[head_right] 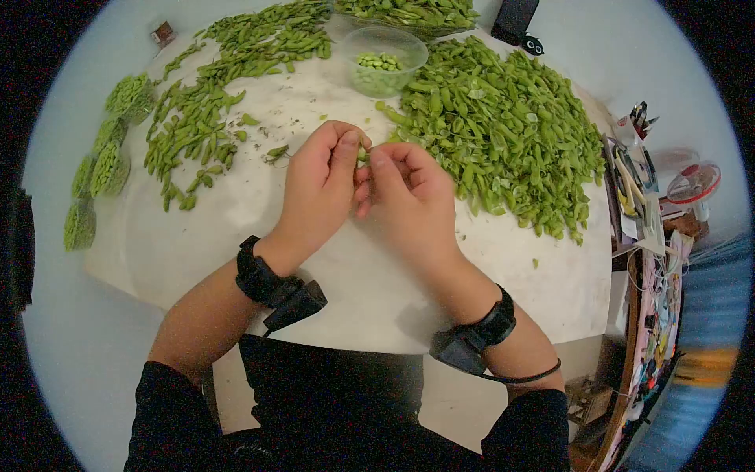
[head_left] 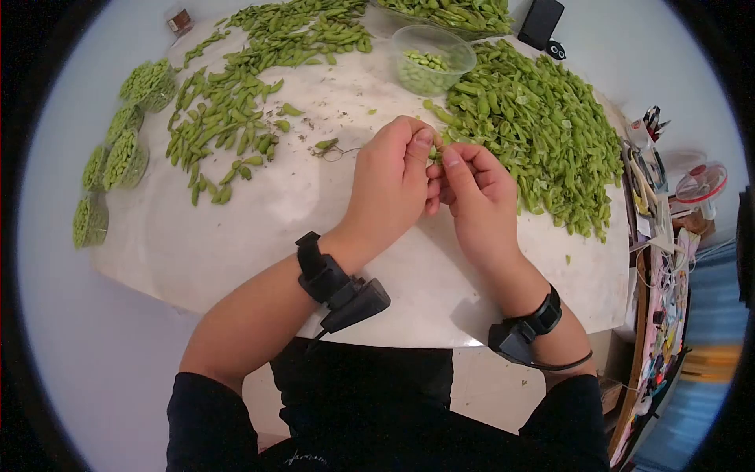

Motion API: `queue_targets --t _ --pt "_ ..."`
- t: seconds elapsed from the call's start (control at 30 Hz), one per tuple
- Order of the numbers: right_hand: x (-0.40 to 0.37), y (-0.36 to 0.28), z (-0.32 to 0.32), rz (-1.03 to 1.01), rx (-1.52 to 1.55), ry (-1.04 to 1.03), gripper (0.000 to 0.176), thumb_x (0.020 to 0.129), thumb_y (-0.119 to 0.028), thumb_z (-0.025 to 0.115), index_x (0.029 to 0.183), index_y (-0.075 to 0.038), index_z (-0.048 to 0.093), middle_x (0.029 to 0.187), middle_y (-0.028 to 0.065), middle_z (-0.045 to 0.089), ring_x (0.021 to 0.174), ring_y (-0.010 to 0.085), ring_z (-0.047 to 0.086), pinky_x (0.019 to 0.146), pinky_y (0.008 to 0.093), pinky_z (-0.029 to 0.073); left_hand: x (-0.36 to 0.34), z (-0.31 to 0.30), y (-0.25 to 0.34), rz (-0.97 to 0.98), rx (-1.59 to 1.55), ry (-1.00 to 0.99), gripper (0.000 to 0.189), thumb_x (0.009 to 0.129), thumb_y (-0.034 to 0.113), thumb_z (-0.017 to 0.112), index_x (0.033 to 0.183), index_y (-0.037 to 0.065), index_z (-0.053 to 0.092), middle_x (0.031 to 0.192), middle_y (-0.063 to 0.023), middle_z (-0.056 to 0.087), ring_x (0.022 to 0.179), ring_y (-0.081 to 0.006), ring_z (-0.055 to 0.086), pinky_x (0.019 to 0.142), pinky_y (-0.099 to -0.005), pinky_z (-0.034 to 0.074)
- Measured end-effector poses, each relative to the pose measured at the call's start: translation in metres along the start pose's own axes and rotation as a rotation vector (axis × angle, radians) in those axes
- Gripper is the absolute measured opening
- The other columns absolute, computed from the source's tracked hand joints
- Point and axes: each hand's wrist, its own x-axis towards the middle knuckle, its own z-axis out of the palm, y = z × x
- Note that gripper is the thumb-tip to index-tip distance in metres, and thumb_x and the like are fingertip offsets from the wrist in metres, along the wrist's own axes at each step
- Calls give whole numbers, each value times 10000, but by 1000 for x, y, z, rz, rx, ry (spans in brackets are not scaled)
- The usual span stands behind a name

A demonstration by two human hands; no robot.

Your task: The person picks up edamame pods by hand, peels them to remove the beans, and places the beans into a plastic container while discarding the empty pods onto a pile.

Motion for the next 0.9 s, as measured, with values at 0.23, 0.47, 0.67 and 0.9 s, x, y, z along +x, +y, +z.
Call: queue_targets --t 0.23,0.47,0.67,0.9 --pt "3 3 -10 -27 6 -99 221 968 -104 486 1131 39 528 877 100 613 707 143 590 593 270 500 3 1 2 -110 -299 -38 227 1010 172 375 916 -10 474 617 -34 484 450 -94 485 388 -270 418" --pt "5 0 -12 -51 60 -56 244 961 -103 493 1130 62 552 879 99 639 687 131 608 622 268 519 5 1 -1 -13 -212 37 244 1022 235 368 946 35 484 660 2 476 583 -67 481 559 -220 431" --pt "10 -17 -31 -140 -324 118 239 966 -130 479 1117 24 581 713 -2 547 593 51 494 513 202 391 13 -7 3 -78 -108 43 214 1008 200 391 937 35 507 640 18 456 564 -62 446 530 -213 386" --pt "38 -33 -71 -748 -793 391 218 937 -73 471 1092 13 597 676 54 540 614 134 528 580 242 430 8 -4 1 -125 -88 21 199 988 193 430 947 27 532 644 22 471 557 -61 447 522 -216 382"
